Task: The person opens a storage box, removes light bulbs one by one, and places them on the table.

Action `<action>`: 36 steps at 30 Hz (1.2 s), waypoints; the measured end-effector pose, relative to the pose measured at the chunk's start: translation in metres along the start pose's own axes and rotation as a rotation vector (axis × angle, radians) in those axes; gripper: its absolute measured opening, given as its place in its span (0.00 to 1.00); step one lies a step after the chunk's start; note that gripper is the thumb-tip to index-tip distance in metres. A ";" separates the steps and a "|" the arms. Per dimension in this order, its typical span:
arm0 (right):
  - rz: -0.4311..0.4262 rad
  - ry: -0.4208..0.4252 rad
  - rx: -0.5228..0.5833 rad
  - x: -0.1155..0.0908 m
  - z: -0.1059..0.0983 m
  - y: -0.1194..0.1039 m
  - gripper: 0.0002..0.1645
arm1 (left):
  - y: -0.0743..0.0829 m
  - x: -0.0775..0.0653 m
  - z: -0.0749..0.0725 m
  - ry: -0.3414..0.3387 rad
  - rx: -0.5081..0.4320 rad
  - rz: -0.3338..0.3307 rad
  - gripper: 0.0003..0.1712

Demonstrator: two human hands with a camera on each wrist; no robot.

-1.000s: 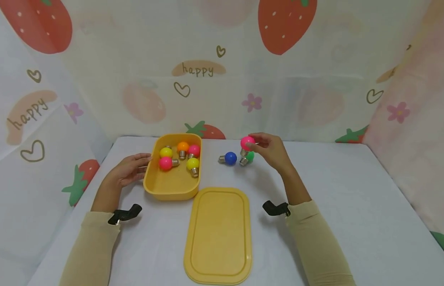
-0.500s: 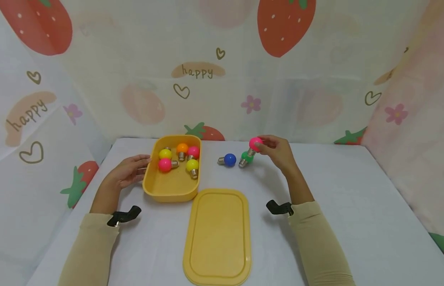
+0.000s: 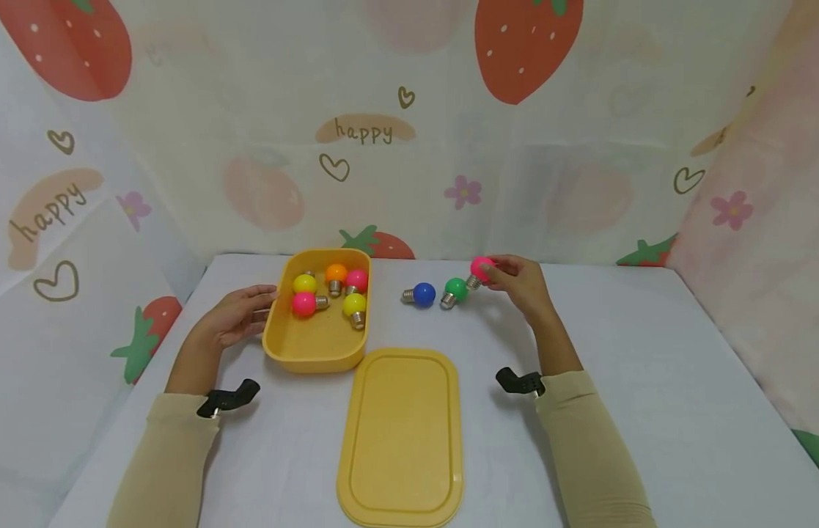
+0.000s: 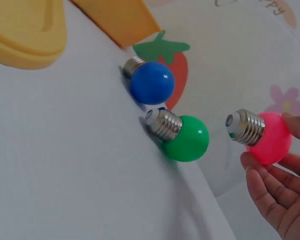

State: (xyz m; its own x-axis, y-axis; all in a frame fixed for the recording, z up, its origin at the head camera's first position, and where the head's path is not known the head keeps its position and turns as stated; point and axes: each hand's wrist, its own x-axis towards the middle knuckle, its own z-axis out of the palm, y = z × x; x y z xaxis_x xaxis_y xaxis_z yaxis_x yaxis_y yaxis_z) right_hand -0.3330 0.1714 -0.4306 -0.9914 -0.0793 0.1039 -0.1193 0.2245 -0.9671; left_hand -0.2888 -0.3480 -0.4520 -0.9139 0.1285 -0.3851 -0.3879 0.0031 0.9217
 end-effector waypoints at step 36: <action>0.296 0.119 -0.127 0.003 -0.009 0.028 0.29 | 0.001 -0.003 0.001 -0.001 0.017 0.000 0.29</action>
State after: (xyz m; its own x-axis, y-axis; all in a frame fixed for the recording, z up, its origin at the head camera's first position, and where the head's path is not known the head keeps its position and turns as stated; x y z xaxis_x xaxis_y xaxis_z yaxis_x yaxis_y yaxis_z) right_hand -0.3397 0.1860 -0.4557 -0.9825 0.1192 -0.1434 0.1761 0.3410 -0.9234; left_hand -0.2862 -0.3471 -0.4495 -0.9140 0.1290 -0.3847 -0.3855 0.0197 0.9225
